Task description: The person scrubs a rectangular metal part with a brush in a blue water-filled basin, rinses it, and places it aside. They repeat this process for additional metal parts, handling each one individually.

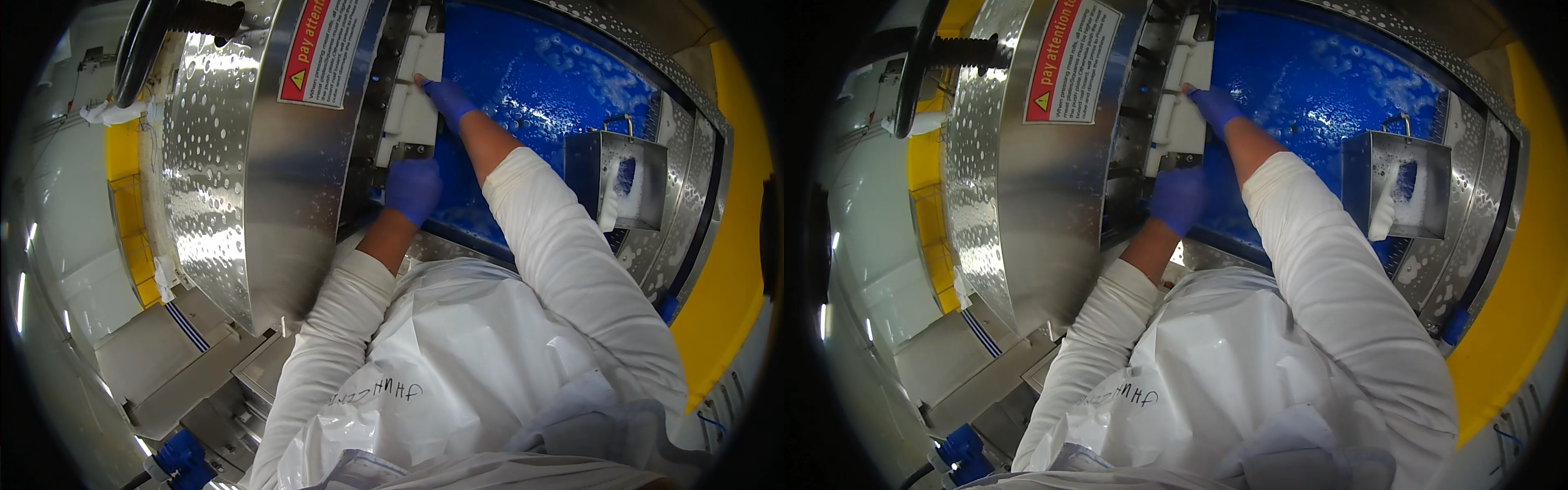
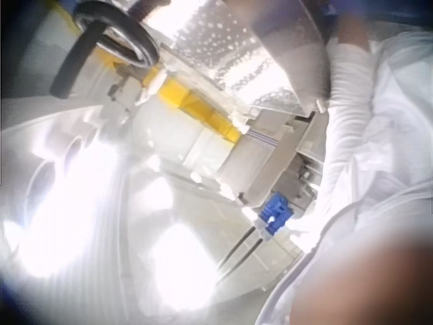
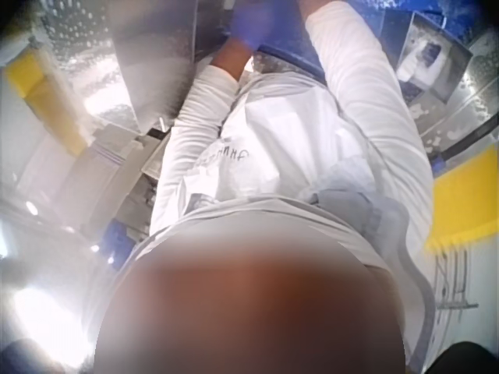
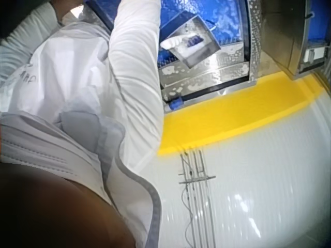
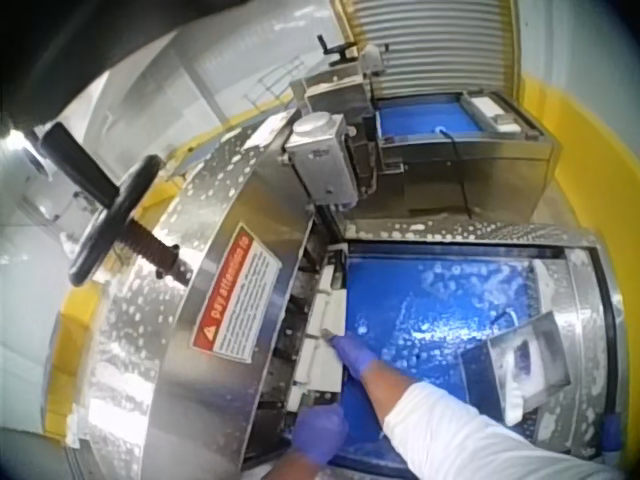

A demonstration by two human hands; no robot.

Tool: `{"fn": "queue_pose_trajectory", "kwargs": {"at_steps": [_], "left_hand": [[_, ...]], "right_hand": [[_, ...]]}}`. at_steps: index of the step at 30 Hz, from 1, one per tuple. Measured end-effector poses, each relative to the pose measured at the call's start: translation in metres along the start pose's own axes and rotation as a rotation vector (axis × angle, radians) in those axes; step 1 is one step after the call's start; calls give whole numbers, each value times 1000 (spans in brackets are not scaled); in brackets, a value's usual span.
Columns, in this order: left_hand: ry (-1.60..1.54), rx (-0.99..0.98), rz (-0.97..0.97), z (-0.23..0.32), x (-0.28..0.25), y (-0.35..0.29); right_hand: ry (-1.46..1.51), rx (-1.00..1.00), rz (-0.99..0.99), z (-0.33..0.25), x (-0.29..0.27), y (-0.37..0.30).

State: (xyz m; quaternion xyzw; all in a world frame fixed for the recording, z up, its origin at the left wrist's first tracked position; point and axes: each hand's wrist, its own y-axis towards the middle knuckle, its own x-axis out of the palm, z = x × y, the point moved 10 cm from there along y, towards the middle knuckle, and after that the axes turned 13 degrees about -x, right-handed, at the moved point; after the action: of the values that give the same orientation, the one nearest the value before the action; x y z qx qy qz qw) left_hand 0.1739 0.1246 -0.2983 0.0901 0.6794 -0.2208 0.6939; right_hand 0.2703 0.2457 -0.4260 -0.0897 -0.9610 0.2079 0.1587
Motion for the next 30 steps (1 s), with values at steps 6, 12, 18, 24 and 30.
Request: {"fn": "queue_pose_trajectory", "kwargs": {"at_steps": [6, 12, 18, 24, 30], "left_hand": [[108, 60, -11, 6, 0, -14], [29, 65, -125, 39, -8, -15], [131, 210, -172, 80, 1, -36], [188, 317, -159, 83, -18, -82], [91, 338, -277, 85, -19, -126]], "right_hand": [[166, -125, 89, -2, -9, -20], [176, -167, 138, -15, -40, -45], [173, -156, 368, 17, -108, -80], [76, -116, 229, 15, -104, -153], [-120, -60, -16, 12, -116, -239]]}}
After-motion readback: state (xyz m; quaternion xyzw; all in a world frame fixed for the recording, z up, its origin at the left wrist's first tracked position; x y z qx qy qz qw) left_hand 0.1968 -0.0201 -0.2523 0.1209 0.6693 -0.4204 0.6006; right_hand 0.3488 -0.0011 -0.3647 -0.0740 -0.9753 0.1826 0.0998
